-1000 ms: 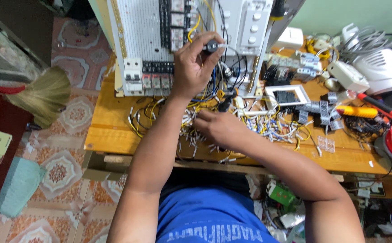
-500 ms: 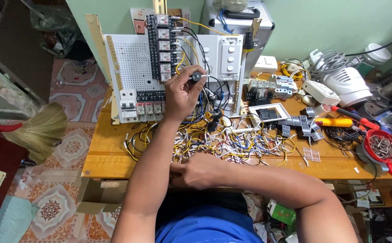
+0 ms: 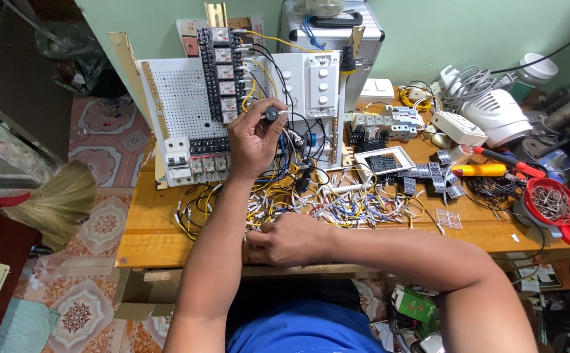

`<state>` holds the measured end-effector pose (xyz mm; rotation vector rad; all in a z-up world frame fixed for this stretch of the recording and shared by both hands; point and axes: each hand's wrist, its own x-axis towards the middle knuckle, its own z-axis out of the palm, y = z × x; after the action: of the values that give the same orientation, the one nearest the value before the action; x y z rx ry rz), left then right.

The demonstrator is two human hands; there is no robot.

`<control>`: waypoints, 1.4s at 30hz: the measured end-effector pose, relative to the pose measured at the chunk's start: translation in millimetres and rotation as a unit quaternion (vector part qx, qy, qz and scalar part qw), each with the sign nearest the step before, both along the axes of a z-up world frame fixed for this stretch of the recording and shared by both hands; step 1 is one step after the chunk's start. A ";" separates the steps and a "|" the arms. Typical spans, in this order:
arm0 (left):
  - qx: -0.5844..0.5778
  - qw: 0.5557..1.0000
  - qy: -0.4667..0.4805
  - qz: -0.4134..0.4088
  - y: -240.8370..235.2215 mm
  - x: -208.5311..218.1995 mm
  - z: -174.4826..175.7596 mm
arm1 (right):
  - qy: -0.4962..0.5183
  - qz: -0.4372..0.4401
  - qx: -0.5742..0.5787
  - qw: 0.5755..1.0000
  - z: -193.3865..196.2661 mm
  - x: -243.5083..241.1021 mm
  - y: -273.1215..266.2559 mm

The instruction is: The person uses a screwdriver to tighten screws on a yellow electrical plug and then on a black electrical component. They manipulate wires and connectors on a cluttered workbench.

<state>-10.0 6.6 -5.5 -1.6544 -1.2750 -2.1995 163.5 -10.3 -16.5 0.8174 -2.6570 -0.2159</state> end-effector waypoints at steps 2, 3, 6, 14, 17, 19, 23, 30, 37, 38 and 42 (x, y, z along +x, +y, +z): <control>0.001 1.000 -0.003 -0.004 0.6 0.4 -0.7 | 0.007 0.007 0.005 1.000 1.0 2.0 9.1; 0.001 1.000 -0.008 -0.007 0.6 0.9 -1.6 | 0.013 0.014 0.010 1.000 1.3 3.3 13.3; -0.005 1.000 -0.005 -0.005 -2.3 2.3 1.8 | 0.037 -0.021 0.000 0.999 10.3 9.9 27.9; 0.000 1.000 -0.014 -0.013 -0.7 2.7 1.9 | 0.083 -0.139 -0.192 0.968 18.8 41.2 69.9; 0.001 1.000 -0.010 -0.008 1.1 2.1 0.9 | 0.126 -0.196 -0.303 0.924 12.7 54.6 89.8; -0.001 1.000 -0.011 -0.005 0.8 2.8 0.6 | 0.135 -0.215 -0.375 0.892 18.4 63.2 98.2; 0.002 1.000 -0.002 -0.001 2.3 1.9 -0.9 | 0.118 -0.275 -0.472 0.830 48.3 74.8 97.5; -0.004 1.000 0.016 -0.001 1.8 1.4 -0.5 | 0.118 -0.266 -0.557 0.778 71.4 75.0 99.9; 0.001 1.000 0.017 -0.009 5.5 0.1 -4.5 | 0.118 -0.269 -0.557 0.777 77.5 70.2 92.5; 0.000 1.000 0.014 -0.009 5.6 0.1 -4.6 | 0.125 -0.266 -0.553 0.779 78.5 69.3 91.5; -0.002 1.000 0.011 -0.003 5.2 1.2 -4.0 | 0.140 -0.272 -0.531 0.790 72.1 67.7 98.2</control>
<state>-8.8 11.8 -9.4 -1.6827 -1.2719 -2.1766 231.2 87.8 55.6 -0.3314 -2.1103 0.8834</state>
